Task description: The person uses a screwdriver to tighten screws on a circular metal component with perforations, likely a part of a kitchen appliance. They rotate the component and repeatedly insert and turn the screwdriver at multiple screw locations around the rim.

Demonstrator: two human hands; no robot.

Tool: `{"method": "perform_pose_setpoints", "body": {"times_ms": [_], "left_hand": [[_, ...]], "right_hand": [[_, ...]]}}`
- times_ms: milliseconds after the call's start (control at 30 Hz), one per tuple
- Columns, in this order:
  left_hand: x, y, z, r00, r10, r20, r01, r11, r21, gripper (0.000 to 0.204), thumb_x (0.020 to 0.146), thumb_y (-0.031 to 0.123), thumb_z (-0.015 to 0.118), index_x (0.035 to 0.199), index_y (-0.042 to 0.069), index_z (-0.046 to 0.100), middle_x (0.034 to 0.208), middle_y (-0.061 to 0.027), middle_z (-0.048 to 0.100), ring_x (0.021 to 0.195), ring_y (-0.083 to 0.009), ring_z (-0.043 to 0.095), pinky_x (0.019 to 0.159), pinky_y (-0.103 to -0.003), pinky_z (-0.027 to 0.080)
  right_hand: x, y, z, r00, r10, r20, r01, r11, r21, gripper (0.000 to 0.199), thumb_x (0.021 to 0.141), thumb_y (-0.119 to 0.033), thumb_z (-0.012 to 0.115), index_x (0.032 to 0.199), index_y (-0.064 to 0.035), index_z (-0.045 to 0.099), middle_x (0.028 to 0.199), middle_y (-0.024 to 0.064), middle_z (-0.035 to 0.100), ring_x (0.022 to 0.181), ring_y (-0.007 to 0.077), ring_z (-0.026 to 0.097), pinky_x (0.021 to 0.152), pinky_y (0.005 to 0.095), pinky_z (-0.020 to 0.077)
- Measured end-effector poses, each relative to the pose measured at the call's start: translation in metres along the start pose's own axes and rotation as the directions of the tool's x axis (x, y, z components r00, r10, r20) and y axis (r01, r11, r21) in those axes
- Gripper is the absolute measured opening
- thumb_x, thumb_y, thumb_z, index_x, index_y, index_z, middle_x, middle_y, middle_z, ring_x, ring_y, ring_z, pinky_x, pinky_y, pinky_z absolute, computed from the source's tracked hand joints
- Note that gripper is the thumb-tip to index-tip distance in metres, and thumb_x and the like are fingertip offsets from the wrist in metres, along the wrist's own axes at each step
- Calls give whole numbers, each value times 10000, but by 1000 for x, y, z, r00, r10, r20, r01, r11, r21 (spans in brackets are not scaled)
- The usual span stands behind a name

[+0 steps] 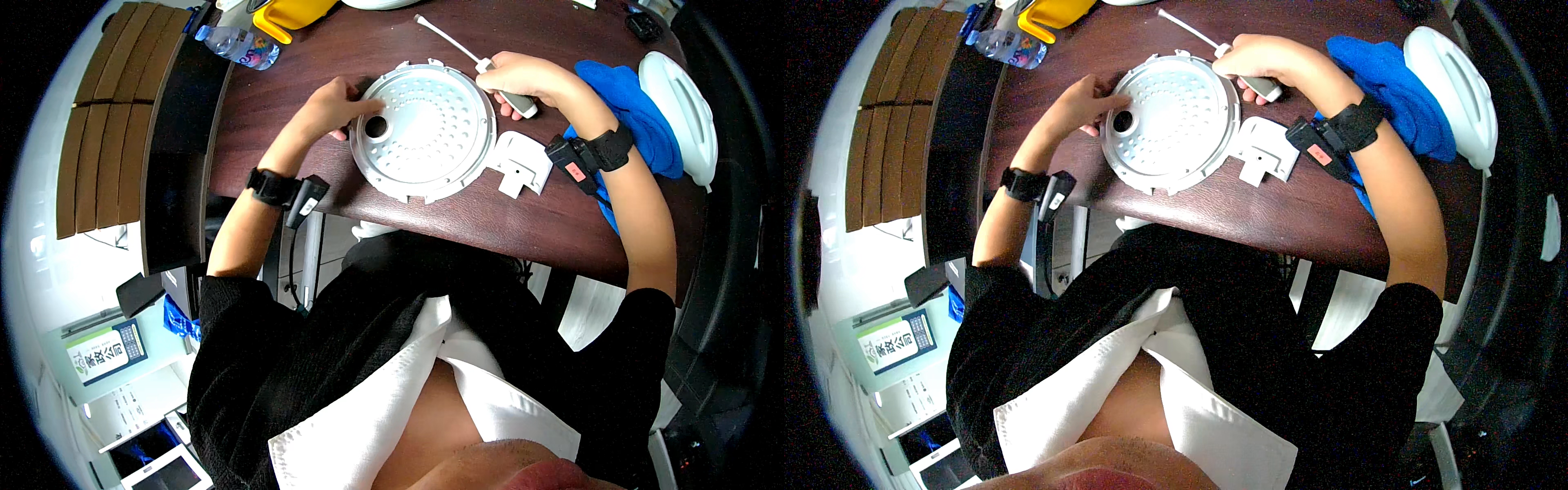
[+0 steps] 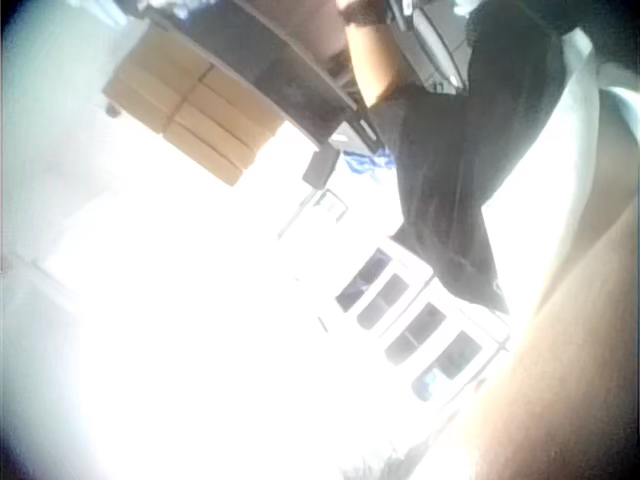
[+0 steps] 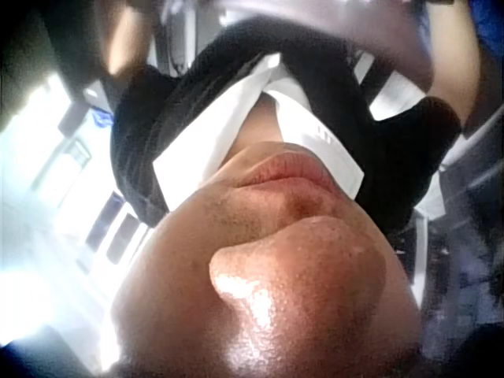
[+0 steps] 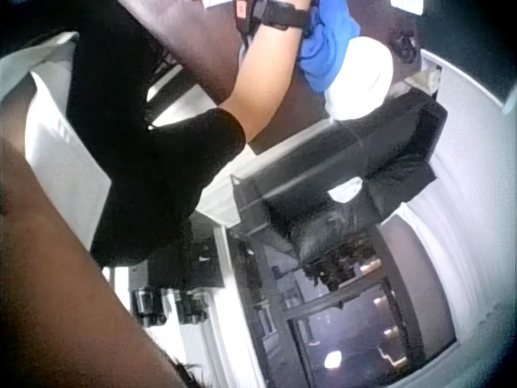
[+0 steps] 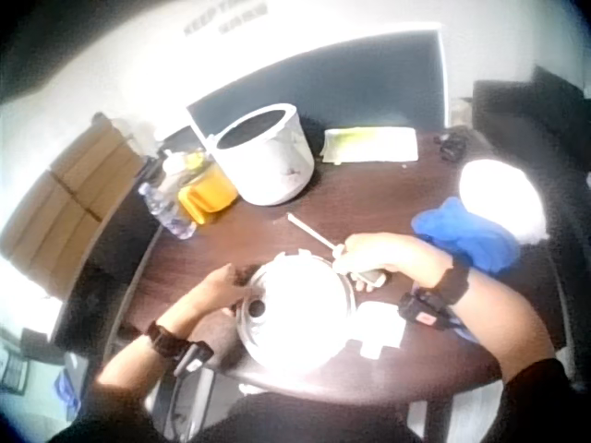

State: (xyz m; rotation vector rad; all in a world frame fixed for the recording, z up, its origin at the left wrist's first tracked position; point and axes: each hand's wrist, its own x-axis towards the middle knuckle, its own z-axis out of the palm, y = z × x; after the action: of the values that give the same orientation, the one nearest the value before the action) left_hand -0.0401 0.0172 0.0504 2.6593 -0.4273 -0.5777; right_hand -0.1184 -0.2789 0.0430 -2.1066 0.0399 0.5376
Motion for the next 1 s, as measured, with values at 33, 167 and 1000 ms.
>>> {"method": "perform_pose_setpoints", "body": {"times_ms": [33, 167, 1000], "left_hand": [[-4, -3, -1, 1000, 24, -1, -24, 1000, -19, 663, 766, 481, 743, 1019, -110, 582, 803, -174, 645, 588, -176, 630, 424, -262, 531], [-30, 12, -8, 980, -115, 164, 116, 993, 6, 535, 843, 434, 680, 789, -96, 632, 660, -145, 645, 517, -189, 651, 446, -271, 550], [-16, 15, -26, 998, -41, -40, 23, 925, -380, 493, 863, 396, 675, 1043, -51, 567, 810, -145, 635, 659, -182, 653, 534, -301, 562]], "right_hand": [[1, 2, 0, 1000, 7, 2, -7, 998, -60, 351, 862, -310, 515, 878, 41, 518, 638, 67, 541, 556, 175, 642, 409, 299, 532], [-6, -9, 2, 999, 8, 38, 4, 952, -306, 549, 854, -443, 627, 771, 100, 615, 548, 118, 577, 430, 188, 618, 377, 299, 513], [2, 8, 1, 997, 61, 48, -67, 987, 149, 276, 875, -244, 628, 807, 22, 597, 540, 51, 546, 401, 138, 567, 339, 269, 454]]}}
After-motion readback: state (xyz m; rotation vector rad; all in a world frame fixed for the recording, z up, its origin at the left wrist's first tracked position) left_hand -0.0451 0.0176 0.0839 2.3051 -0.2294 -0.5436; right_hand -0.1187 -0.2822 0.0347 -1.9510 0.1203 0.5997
